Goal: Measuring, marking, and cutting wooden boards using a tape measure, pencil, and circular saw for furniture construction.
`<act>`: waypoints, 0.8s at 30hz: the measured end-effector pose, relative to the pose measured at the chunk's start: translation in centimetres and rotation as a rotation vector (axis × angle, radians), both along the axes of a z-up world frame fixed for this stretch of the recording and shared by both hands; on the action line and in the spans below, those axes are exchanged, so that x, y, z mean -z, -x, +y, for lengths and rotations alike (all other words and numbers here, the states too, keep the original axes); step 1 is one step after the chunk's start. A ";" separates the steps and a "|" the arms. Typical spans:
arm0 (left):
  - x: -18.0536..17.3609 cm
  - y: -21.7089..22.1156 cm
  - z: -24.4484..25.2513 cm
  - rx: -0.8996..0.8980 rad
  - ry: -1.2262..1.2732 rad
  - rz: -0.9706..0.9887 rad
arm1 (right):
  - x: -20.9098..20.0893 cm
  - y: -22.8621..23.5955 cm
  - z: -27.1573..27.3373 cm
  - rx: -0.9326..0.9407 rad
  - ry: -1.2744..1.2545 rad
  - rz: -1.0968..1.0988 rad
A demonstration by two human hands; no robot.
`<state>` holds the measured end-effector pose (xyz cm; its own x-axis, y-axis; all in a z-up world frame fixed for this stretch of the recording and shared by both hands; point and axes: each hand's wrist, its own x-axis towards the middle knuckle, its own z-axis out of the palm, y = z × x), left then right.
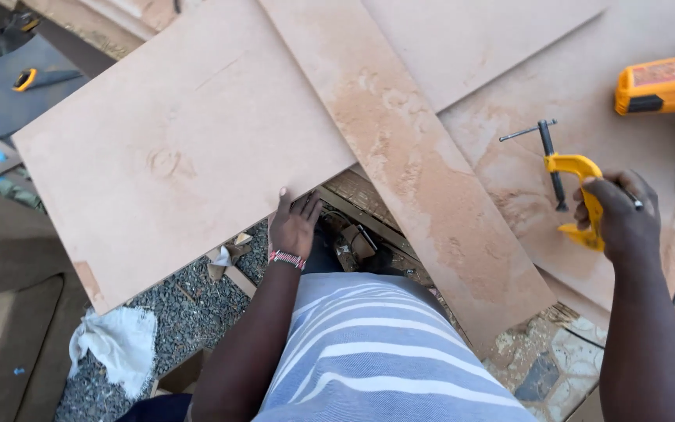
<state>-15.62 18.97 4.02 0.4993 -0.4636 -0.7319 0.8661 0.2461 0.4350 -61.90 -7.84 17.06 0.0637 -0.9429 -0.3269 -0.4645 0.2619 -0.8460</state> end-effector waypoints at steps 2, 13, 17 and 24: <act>3.6 -0.4 -1.5 -0.110 0.000 0.014 | -1.4 -1.6 1.2 -0.016 -0.025 -0.010; 6.0 -2.2 0.2 -0.097 -0.043 -0.016 | -2.3 -5.5 4.7 -0.056 0.145 -0.165; 5.1 -4.9 3.3 0.002 -0.072 0.010 | -2.7 -8.7 7.5 -0.036 0.182 -0.041; 2.4 -8.4 7.6 0.181 -0.091 0.014 | -2.0 -15.1 10.2 0.070 0.154 -0.094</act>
